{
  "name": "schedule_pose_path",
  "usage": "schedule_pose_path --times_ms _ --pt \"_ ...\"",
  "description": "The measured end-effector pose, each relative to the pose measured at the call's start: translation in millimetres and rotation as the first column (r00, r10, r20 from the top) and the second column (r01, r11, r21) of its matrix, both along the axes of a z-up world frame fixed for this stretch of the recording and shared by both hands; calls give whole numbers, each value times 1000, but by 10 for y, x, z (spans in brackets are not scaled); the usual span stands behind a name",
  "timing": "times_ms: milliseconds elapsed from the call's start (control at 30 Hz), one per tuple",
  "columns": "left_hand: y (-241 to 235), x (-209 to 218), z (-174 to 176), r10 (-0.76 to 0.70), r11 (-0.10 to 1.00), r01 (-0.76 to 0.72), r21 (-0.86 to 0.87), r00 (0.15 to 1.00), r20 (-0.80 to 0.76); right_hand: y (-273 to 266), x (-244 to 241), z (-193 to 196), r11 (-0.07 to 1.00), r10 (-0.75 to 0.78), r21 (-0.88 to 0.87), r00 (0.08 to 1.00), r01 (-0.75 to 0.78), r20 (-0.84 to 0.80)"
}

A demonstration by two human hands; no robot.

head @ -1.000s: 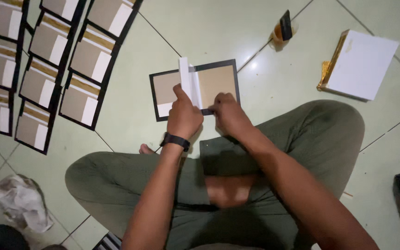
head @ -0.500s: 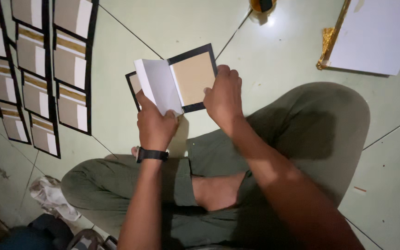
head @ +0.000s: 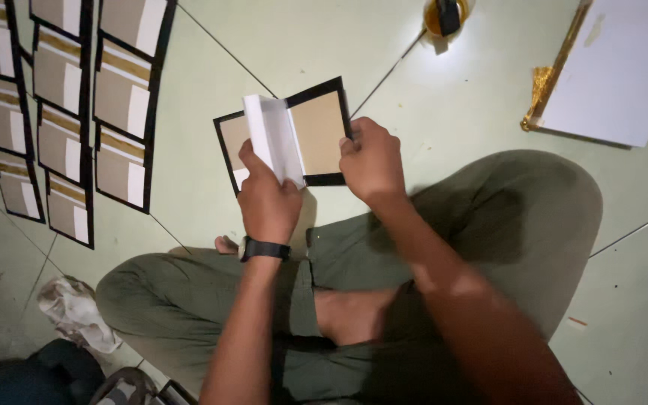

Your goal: The person sits on the floor and uses a small tool to scrape or clean the spine of a book cover. They then pick up a stack of white pages and insert them into the cover, aligning the spine and closing the book.

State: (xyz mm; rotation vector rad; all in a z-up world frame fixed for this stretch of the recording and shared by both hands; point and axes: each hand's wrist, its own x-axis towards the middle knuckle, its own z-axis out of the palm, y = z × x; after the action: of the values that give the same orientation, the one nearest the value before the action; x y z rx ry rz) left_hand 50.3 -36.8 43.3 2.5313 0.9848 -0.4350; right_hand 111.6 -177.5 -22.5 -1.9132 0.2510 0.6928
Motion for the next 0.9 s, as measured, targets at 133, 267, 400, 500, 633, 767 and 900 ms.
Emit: schedule_pose_path --times_ms 133,267,400,500,633,767,900 --pt "39 -24 -24 -6 1000 6 4 1000 2 49 -19 -77 1000 9 2 999 -9 43" --pt "36 -18 0 -1 1000 1 -1 1000 -1 82 -29 -67 999 -3 51 999 0 52" --pt "-4 3 113 -6 999 7 -37 1000 11 105 -65 42 992 -27 122 998 19 63" --pt "32 -31 17 -17 1000 16 -8 999 -32 171 -95 -2 989 -1 145 997 -11 80" --pt "41 -21 35 -27 998 26 -58 999 -26 274 -155 121 975 -18 224 992 -10 125" --pt "68 -2 79 -130 987 126 -99 991 -39 362 -163 90 958 23 281 991 -60 132" --pt "135 -33 264 -172 957 163 -238 985 -15 373 -172 231 949 4 313 993 -41 117"
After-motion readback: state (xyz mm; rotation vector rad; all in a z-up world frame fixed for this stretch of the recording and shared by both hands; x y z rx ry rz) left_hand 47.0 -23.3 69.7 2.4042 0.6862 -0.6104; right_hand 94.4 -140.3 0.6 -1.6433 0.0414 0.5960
